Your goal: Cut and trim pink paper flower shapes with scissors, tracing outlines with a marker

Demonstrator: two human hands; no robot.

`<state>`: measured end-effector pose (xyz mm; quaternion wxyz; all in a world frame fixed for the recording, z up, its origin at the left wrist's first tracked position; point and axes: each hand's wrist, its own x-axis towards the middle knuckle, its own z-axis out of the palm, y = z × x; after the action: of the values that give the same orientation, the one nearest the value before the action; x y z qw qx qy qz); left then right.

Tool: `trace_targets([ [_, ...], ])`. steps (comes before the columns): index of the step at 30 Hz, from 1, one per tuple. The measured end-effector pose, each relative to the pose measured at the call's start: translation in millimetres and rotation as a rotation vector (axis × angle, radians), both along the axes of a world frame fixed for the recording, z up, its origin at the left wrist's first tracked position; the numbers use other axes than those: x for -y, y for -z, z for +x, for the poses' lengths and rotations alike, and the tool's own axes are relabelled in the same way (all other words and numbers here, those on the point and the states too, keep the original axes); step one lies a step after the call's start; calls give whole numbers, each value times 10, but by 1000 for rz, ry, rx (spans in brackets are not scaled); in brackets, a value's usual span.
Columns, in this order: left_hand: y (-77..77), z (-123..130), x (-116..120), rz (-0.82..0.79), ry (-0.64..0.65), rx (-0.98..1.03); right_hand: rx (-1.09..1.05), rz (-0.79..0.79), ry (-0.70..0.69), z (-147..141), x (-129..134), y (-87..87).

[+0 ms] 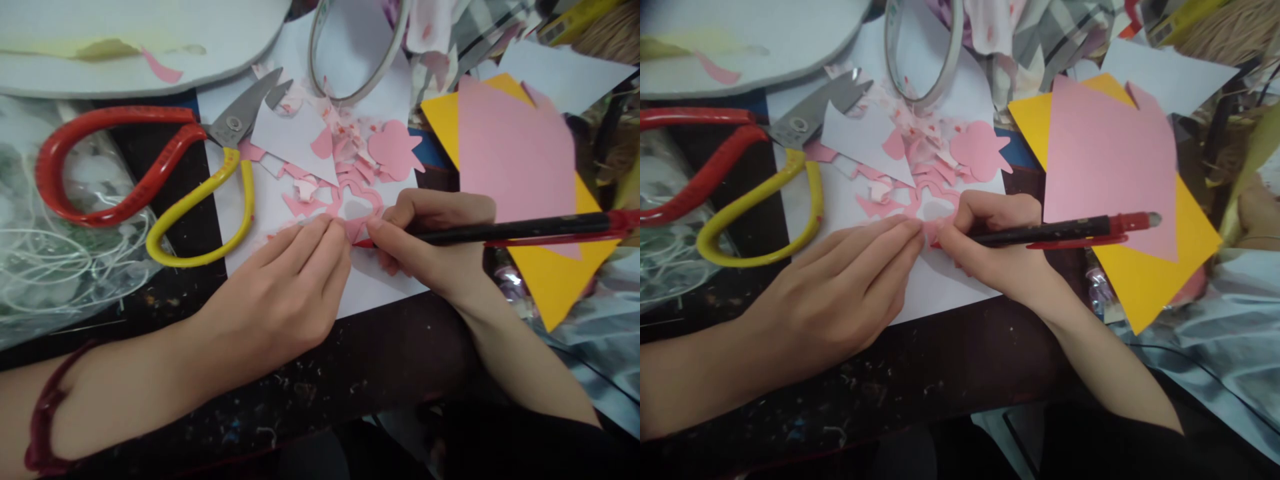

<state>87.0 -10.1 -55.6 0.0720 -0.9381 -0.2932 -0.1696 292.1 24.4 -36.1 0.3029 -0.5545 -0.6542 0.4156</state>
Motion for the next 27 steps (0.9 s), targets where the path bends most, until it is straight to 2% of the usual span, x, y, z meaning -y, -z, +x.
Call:
trace_targets([
  [2, 1, 2, 4, 2, 3, 4, -2, 2, 2, -7, 3, 19],
  [6, 8, 2, 10, 1, 1, 7, -53, 55, 90, -13, 10, 74],
  [12, 11, -2, 1, -9, -7, -1, -11, 1, -1, 11, 4, 38],
  [18, 6, -1, 5, -6, 3, -1, -59, 52, 71, 0, -4, 58],
  [23, 8, 0, 4, -9, 5, 3, -4, -14, 8, 6, -6, 22],
  [27, 7, 0, 2, -7, 9, 2, -31, 28, 47, 4, -3, 50],
])
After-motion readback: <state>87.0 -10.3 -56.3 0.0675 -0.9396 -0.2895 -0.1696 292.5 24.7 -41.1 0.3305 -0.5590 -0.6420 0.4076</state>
